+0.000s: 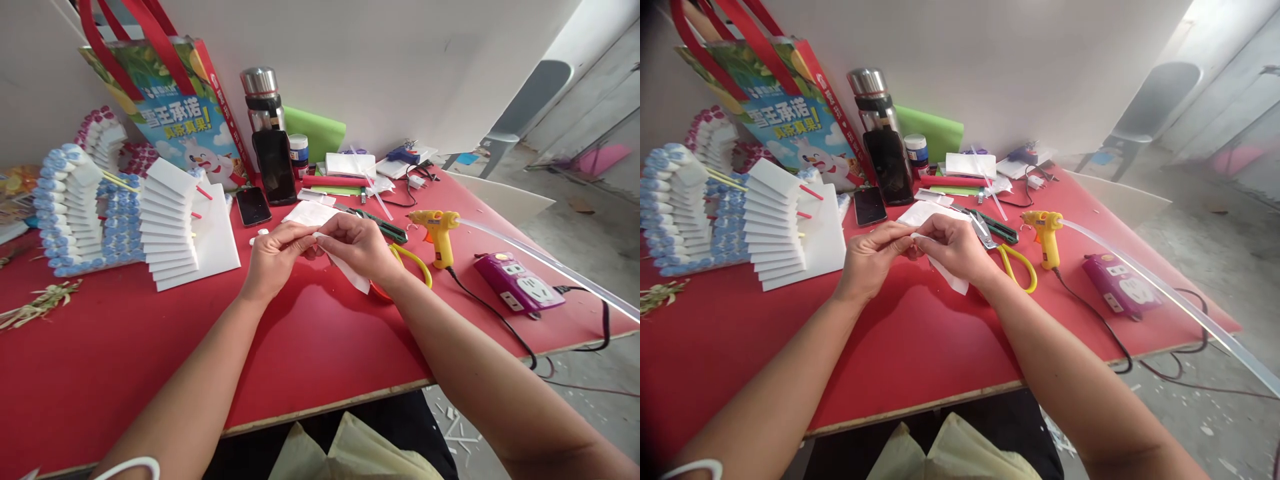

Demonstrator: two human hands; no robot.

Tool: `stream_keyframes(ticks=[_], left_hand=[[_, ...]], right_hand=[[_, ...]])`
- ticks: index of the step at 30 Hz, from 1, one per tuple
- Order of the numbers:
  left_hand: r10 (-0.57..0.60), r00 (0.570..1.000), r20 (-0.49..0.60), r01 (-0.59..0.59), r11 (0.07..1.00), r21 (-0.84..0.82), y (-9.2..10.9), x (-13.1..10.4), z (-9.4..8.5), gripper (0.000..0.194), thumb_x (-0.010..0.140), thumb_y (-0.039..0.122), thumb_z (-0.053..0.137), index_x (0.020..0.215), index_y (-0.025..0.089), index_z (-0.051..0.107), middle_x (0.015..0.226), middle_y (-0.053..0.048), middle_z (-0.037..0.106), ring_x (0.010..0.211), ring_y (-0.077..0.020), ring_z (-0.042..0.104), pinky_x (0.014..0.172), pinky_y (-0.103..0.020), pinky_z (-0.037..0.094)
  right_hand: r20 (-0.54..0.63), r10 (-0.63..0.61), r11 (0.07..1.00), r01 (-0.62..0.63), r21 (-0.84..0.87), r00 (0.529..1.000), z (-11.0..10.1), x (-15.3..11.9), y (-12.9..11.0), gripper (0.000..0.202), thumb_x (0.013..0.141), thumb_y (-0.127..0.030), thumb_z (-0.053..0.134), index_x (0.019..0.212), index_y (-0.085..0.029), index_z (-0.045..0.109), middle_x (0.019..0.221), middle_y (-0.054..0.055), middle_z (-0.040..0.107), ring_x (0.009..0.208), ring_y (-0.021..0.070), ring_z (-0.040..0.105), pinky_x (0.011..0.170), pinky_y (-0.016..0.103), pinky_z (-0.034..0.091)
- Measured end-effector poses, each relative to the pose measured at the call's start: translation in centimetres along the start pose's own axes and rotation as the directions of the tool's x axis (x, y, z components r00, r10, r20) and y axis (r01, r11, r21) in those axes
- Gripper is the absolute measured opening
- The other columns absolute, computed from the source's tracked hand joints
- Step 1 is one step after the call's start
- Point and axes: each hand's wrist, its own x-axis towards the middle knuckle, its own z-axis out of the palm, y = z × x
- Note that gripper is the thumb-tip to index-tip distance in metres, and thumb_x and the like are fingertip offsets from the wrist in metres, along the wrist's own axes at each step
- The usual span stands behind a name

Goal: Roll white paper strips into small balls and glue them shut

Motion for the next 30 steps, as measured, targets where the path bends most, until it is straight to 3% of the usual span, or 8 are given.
stream_keyframes(ticks=[6, 9, 14, 16, 18, 22, 25, 30], left_hand=[[0.061, 0.998, -0.023, -0.059, 0.995, 0.083, 0.1, -0.2, 0.6, 0.019, 0.091, 0.031, 0.069, 0.104, 0.025, 0.081, 0.089, -0.004, 0.065, 0.069, -0.0129, 0.060, 0.068, -0.029, 0.054], [0.012, 0.998, -0.065, -0.007, 0.997, 0.075, -0.1, -0.3, 0.9, 0.018, 0.090, 0.033, 0.070, 0.101, 0.024, 0.081, 0.085, -0.004, 0.065, 0.066, -0.0122, 0.056, 0.066, -0.028, 0.050], [-0.037, 0.992, -0.121, 0.046, 0.996, 0.071, -0.6, -0.3, 1.1, 0.016, 0.088, 0.033, 0.072, 0.096, 0.023, 0.081, 0.081, -0.003, 0.065, 0.062, -0.0111, 0.052, 0.063, -0.027, 0.048], [-0.036, 0.992, -0.117, 0.046, 0.996, 0.081, -0.6, -0.2, 1.0, 0.016, 0.088, 0.033, 0.071, 0.095, 0.022, 0.081, 0.083, -0.003, 0.066, 0.063, -0.0112, 0.052, 0.064, -0.027, 0.048], [-0.006, 0.994, -0.113, 0.017, 0.995, 0.103, -0.4, -0.1, 0.7, 0.015, 0.088, 0.033, 0.071, 0.094, 0.022, 0.080, 0.084, -0.003, 0.067, 0.065, -0.0112, 0.053, 0.065, -0.027, 0.048], [0.049, 0.996, -0.081, -0.034, 0.984, 0.177, 0.1, 0.1, 0.3, 0.014, 0.089, 0.031, 0.070, 0.094, 0.022, 0.080, 0.091, -0.003, 0.069, 0.070, -0.0120, 0.058, 0.067, -0.026, 0.049], [0.053, 0.998, -0.026, -0.047, 0.980, 0.194, 0.3, 0.0, 0.3, 0.017, 0.091, 0.033, 0.068, 0.096, 0.022, 0.080, 0.093, -0.004, 0.068, 0.077, -0.0141, 0.062, 0.068, -0.025, 0.051], [0.063, 0.998, -0.029, -0.056, 0.979, 0.195, 0.3, -0.1, 0.5, 0.017, 0.091, 0.033, 0.068, 0.099, 0.023, 0.080, 0.086, -0.003, 0.066, 0.068, -0.0123, 0.057, 0.064, -0.026, 0.047]], right_hand=[[-0.030, 0.027, 1.000, -0.026, 0.013, 0.999, 0.0, 0.0, 0.4, 0.024, 0.089, -0.040, 0.069, 0.082, -0.020, 0.059, 0.077, 0.004, 0.072, 0.069, 0.0182, 0.068, 0.060, 0.031, 0.054], [-0.052, 0.010, 0.987, -0.018, -0.161, 0.999, 0.1, -0.1, 0.6, 0.022, 0.091, -0.039, 0.065, 0.082, -0.020, 0.059, 0.076, 0.003, 0.071, 0.060, 0.0153, 0.063, 0.058, 0.029, 0.049], [-0.134, -0.085, 0.862, 0.005, -0.508, 0.987, 0.4, -0.2, 0.3, 0.016, 0.088, -0.031, 0.064, 0.076, -0.021, 0.059, 0.067, 0.001, 0.066, 0.061, 0.0155, 0.059, 0.061, 0.029, 0.043], [-0.128, 0.035, 0.939, -0.077, -0.334, 0.991, 0.3, -0.1, -0.1, 0.019, 0.088, -0.036, 0.066, 0.078, -0.022, 0.058, 0.072, 0.003, 0.069, 0.065, 0.0176, 0.063, 0.064, 0.030, 0.048], [-0.037, 0.251, 0.968, -0.251, 0.002, 0.967, 0.0, 0.2, -0.5, 0.025, 0.088, -0.044, 0.067, 0.082, -0.021, 0.060, 0.079, 0.006, 0.072, 0.069, 0.0208, 0.069, 0.068, 0.033, 0.054], [0.218, 0.479, 0.721, -0.523, 0.454, 0.850, -1.1, 0.7, -0.9, 0.035, 0.091, -0.054, 0.062, 0.088, -0.019, 0.062, 0.085, 0.010, 0.075, 0.075, 0.0242, 0.072, 0.077, 0.040, 0.059], [0.273, 0.468, 0.674, -0.539, 0.506, 0.841, -1.4, 0.6, -0.6, 0.026, 0.088, -0.040, 0.071, 0.090, -0.016, 0.064, 0.088, 0.011, 0.075, 0.074, 0.0216, 0.072, 0.076, 0.037, 0.059], [0.190, 0.483, 0.716, -0.511, 0.476, 0.855, -1.1, 0.4, -0.4, 0.026, 0.076, -0.032, 0.084, 0.083, -0.014, 0.065, 0.082, 0.007, 0.073, 0.063, 0.0137, 0.063, 0.065, 0.029, 0.057]])
